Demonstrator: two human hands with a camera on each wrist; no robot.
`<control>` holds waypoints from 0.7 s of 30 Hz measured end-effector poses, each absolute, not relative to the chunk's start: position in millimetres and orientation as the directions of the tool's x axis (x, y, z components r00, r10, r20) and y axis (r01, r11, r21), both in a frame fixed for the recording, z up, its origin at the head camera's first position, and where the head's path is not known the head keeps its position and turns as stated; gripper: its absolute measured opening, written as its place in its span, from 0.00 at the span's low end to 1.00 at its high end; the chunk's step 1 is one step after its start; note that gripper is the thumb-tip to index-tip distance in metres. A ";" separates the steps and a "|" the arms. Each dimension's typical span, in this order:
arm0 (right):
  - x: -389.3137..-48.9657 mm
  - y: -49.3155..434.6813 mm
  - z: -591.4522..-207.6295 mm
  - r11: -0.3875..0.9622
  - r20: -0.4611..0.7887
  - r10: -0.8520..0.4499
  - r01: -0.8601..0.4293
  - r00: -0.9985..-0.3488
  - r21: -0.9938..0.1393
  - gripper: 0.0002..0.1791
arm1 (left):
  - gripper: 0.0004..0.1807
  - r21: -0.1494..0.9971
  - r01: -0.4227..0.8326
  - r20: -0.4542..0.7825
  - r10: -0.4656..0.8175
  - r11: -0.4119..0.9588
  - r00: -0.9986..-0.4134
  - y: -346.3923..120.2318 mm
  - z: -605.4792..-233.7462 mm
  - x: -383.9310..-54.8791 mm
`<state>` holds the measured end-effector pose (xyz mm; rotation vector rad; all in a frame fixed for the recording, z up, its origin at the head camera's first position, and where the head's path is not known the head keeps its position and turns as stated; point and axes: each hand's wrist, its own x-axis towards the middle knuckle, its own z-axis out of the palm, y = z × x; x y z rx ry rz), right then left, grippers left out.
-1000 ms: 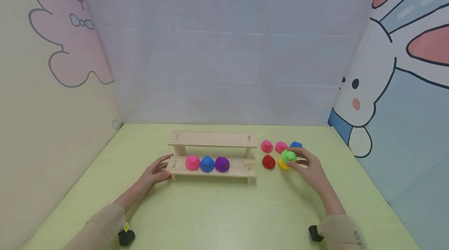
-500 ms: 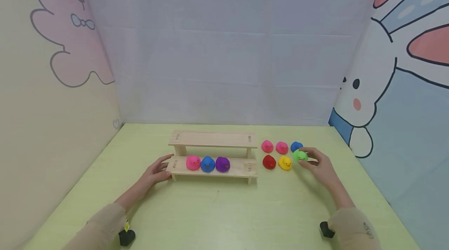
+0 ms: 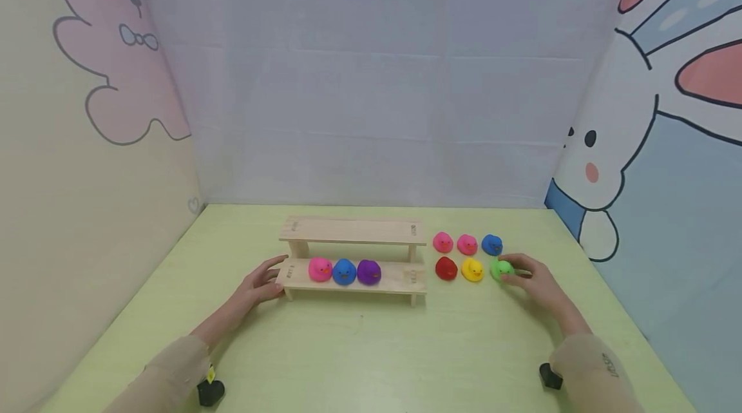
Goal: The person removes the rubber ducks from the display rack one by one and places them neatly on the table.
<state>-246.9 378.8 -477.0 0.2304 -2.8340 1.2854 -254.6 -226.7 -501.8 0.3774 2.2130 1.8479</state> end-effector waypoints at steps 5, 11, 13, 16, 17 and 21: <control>-245.1 385.6 -480.1 0.645 0.013 -0.133 -0.096 -0.991 -0.758 0.31 | 0.35 0.983 0.048 -0.016 0.345 0.178 -0.938 -224.9 -501.3 -254.5; -244.6 384.5 -477.6 0.581 -0.026 -0.151 -0.067 -0.988 -0.811 0.33 | 0.36 0.980 0.050 -0.019 0.339 0.191 -0.941 -225.7 -500.4 -256.0; -244.6 383.9 -477.0 0.582 -0.027 -0.152 -0.067 -0.988 -0.810 0.32 | 0.36 0.981 0.051 -0.016 0.342 0.186 -0.940 -226.1 -500.7 -256.6; -244.4 384.5 -476.9 0.577 -0.022 -0.155 -0.073 -0.988 -0.814 0.31 | 0.36 0.982 0.051 -0.015 0.347 0.180 -0.938 -226.6 -502.1 -257.3; -244.4 384.7 -477.1 0.575 -0.021 -0.155 -0.073 -0.988 -0.815 0.31 | 0.36 0.983 0.051 -0.014 0.348 0.177 -0.937 -226.9 -502.6 -257.3; -244.2 385.0 -478.4 0.555 -0.020 -0.161 -0.074 -0.987 -0.828 0.31 | 0.35 0.983 0.050 -0.016 0.348 0.179 -0.937 -228.2 -504.0 -257.3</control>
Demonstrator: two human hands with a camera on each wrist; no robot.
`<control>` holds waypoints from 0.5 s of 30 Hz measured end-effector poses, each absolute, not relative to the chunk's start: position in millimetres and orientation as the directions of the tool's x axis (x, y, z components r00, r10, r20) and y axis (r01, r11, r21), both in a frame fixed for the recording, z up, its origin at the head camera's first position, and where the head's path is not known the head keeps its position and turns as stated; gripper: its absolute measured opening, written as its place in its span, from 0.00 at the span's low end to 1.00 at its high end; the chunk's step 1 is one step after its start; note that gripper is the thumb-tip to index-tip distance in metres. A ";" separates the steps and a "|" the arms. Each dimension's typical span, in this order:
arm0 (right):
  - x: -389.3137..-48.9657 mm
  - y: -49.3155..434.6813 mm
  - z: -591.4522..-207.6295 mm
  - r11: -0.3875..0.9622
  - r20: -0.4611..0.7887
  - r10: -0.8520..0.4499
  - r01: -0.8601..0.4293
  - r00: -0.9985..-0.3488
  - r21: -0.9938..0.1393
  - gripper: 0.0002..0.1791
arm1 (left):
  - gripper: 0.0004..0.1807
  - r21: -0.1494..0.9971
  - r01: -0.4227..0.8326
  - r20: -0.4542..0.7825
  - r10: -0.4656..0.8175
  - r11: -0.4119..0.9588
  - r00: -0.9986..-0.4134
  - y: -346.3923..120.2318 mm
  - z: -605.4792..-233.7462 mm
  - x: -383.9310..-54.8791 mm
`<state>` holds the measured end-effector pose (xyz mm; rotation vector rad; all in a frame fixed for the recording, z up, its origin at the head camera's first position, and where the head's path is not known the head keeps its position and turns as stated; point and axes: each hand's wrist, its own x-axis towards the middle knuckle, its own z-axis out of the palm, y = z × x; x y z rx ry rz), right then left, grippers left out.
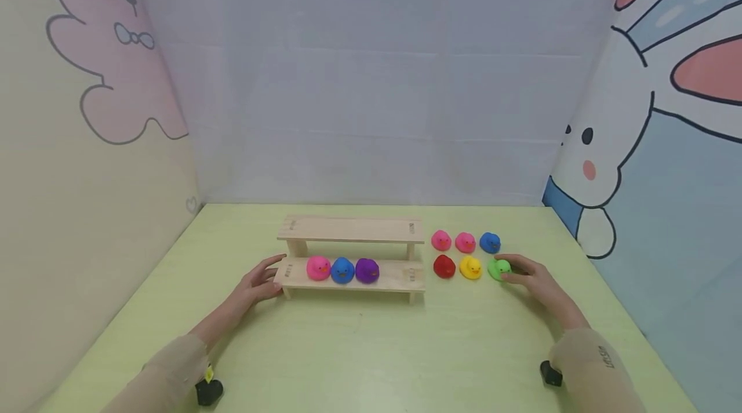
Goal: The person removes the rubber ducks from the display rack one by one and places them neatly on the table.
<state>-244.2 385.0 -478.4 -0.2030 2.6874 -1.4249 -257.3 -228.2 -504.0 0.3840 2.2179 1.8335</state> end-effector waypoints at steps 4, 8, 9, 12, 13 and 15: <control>-244.6 386.2 -480.2 0.537 -0.023 -0.164 -0.069 -0.986 -0.841 0.31 | 0.35 0.983 0.038 -0.025 0.335 0.178 -0.942 -228.3 -503.8 -257.0; -244.7 388.4 -481.6 0.514 -0.025 -0.174 -0.070 -0.984 -0.855 0.30 | 0.35 0.984 0.038 -0.024 0.334 0.176 -0.942 -227.9 -503.7 -257.0; -244.7 388.8 -482.0 0.509 -0.024 -0.179 -0.071 -0.984 -0.858 0.30 | 0.35 0.984 0.037 -0.023 0.332 0.173 -0.943 -227.6 -503.6 -256.9; -245.1 389.6 -483.1 0.502 -0.021 -0.185 -0.076 -0.982 -0.862 0.30 | 0.35 0.983 0.044 -0.018 0.338 0.177 -0.941 -227.8 -504.0 -256.9; -245.3 389.6 -483.2 0.501 -0.021 -0.187 -0.077 -0.982 -0.862 0.30 | 0.35 0.984 0.044 -0.018 0.339 0.175 -0.941 -227.7 -504.0 -256.8; -245.6 389.2 -482.9 0.502 -0.020 -0.186 -0.078 -0.982 -0.862 0.30 | 0.35 0.983 0.047 -0.015 0.340 0.175 -0.940 -228.0 -504.6 -256.7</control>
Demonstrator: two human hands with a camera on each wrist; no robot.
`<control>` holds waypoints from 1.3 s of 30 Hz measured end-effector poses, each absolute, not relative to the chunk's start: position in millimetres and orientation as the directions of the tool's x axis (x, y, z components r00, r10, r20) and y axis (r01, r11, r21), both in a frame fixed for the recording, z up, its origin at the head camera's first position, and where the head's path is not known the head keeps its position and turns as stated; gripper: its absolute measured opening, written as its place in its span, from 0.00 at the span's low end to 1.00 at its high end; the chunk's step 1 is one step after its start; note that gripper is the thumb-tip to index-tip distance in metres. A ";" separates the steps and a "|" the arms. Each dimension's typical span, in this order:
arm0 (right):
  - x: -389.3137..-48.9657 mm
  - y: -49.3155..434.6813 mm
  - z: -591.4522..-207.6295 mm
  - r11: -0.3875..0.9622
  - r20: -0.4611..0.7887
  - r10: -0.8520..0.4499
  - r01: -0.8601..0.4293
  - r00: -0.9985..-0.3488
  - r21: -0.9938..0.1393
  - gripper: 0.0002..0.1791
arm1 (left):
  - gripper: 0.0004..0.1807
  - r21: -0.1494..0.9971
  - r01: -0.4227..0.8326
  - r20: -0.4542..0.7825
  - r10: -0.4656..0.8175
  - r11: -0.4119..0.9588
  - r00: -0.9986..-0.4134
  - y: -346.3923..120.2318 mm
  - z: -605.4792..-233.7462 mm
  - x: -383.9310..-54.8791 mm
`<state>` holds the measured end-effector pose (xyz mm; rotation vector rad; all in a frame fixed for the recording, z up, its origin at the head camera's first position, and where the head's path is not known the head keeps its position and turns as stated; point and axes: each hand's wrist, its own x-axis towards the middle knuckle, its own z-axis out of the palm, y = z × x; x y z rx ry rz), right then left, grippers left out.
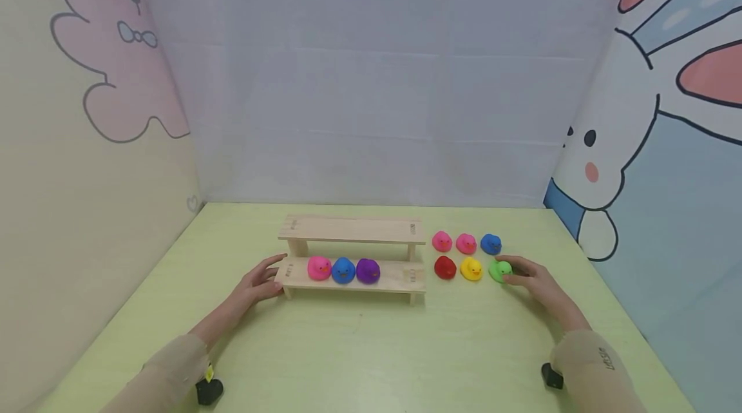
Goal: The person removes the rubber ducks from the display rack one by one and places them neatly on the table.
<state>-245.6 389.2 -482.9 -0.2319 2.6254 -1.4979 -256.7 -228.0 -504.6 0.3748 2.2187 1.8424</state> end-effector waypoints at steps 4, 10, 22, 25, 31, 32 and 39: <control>-244.7 387.2 -480.8 0.504 -0.023 -0.184 -0.074 -0.983 -0.861 0.30 | 0.35 0.983 0.052 -0.012 0.341 0.177 -0.940 -228.7 -505.9 -256.9; -244.5 385.5 -478.8 0.517 -0.035 -0.178 -0.063 -0.983 -0.854 0.31 | 0.35 0.982 0.053 -0.013 0.342 0.183 -0.940 -228.8 -507.5 -257.8; -245.3 386.3 -479.6 0.521 -0.042 -0.169 -0.053 -0.985 -0.852 0.32 | 0.35 0.985 0.061 -0.001 0.353 0.164 -0.936 -229.0 -508.4 -259.2; -245.9 385.4 -479.9 0.523 -0.058 -0.164 -0.037 -0.985 -0.852 0.33 | 0.35 0.986 0.059 0.000 0.350 0.159 -0.937 -228.8 -508.2 -258.8; -246.7 385.1 -481.3 0.532 -0.065 -0.162 -0.032 -0.985 -0.846 0.34 | 0.35 0.984 0.058 -0.005 0.352 0.166 -0.936 -228.5 -507.6 -257.5; -246.7 385.2 -481.4 0.531 -0.065 -0.161 -0.032 -0.985 -0.846 0.34 | 0.35 0.984 0.057 -0.006 0.351 0.168 -0.936 -228.5 -507.8 -257.7; -246.8 386.5 -481.8 0.529 -0.056 -0.163 -0.039 -0.985 -0.848 0.34 | 0.35 0.985 0.065 0.004 0.349 0.161 -0.937 -228.5 -507.3 -257.7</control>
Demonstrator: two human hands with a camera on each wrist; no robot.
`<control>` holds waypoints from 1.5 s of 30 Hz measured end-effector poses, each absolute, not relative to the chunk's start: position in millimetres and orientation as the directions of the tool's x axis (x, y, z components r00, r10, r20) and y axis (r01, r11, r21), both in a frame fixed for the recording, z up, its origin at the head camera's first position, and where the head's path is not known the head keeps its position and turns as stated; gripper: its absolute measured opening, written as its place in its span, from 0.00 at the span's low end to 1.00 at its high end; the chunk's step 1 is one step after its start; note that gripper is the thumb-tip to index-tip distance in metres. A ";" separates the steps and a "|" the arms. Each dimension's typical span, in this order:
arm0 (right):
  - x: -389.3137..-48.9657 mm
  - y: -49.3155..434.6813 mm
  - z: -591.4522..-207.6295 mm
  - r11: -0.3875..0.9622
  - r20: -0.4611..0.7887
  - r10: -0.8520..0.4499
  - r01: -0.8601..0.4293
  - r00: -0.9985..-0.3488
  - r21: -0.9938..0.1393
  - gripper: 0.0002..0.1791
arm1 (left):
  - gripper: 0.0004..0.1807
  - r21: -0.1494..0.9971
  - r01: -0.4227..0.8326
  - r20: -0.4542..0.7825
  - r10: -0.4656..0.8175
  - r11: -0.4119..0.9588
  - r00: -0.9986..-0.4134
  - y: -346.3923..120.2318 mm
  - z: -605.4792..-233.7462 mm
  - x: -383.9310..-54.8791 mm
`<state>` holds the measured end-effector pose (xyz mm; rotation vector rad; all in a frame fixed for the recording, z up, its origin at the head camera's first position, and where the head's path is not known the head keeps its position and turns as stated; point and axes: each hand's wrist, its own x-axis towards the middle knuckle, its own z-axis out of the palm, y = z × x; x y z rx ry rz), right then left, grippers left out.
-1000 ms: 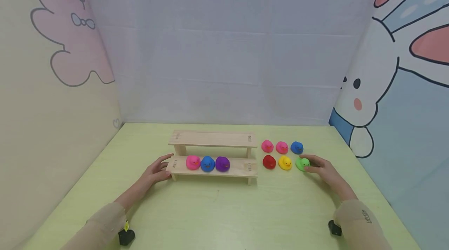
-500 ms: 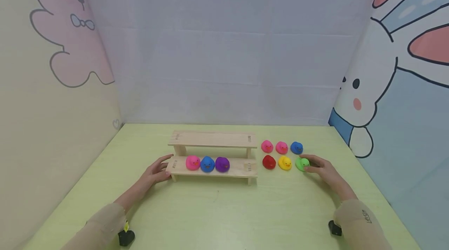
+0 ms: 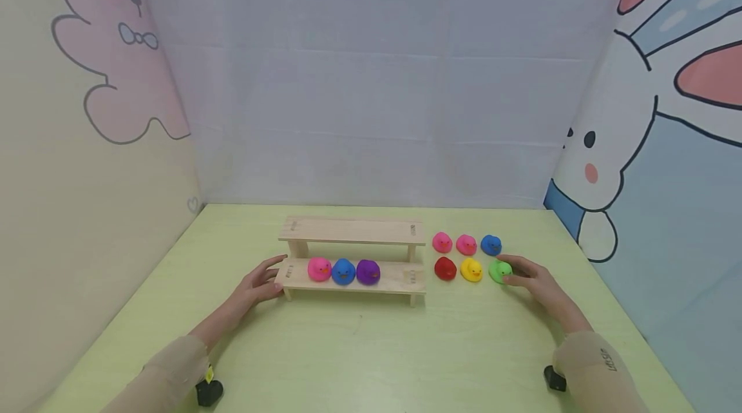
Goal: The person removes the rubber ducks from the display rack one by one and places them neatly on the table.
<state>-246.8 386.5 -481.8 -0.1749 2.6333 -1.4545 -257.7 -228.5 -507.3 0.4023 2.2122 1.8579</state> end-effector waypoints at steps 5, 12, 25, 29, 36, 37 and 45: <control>-247.5 386.0 -481.1 0.531 -0.057 -0.166 -0.041 -0.985 -0.847 0.34 | 0.35 0.984 0.068 0.007 0.348 0.166 -0.938 -228.8 -507.0 -257.9; -243.2 385.6 -472.4 0.577 -0.064 -0.176 -0.051 -0.982 -0.815 0.33 | 0.35 0.985 0.060 -0.002 0.352 0.164 -0.936 -227.9 -508.1 -258.4; -262.0 371.4 -412.1 0.604 0.111 -0.221 -0.225 -0.969 -0.765 0.30 | 0.35 0.983 0.046 -0.018 0.344 0.177 -0.939 -228.8 -507.2 -257.0; -268.5 365.2 -388.7 0.604 0.184 -0.225 -0.286 -0.957 -0.744 0.27 | 0.35 0.983 0.051 -0.014 0.344 0.178 -0.939 -228.0 -507.0 -257.0; -274.1 344.4 -359.8 0.561 0.260 -0.222 -0.342 -0.940 -0.754 0.27 | 0.34 0.982 0.051 -0.014 0.339 0.183 -0.941 -227.1 -504.1 -255.7; -274.3 340.5 -357.2 0.553 0.271 -0.232 -0.356 -0.934 -0.753 0.26 | 0.34 0.981 0.050 -0.016 0.338 0.185 -0.941 -227.0 -503.6 -255.3; -274.3 302.1 -348.3 0.397 0.335 -0.358 -0.466 -0.872 -0.790 0.25 | 0.34 0.982 0.042 -0.022 0.333 0.184 -0.943 -226.3 -504.0 -255.8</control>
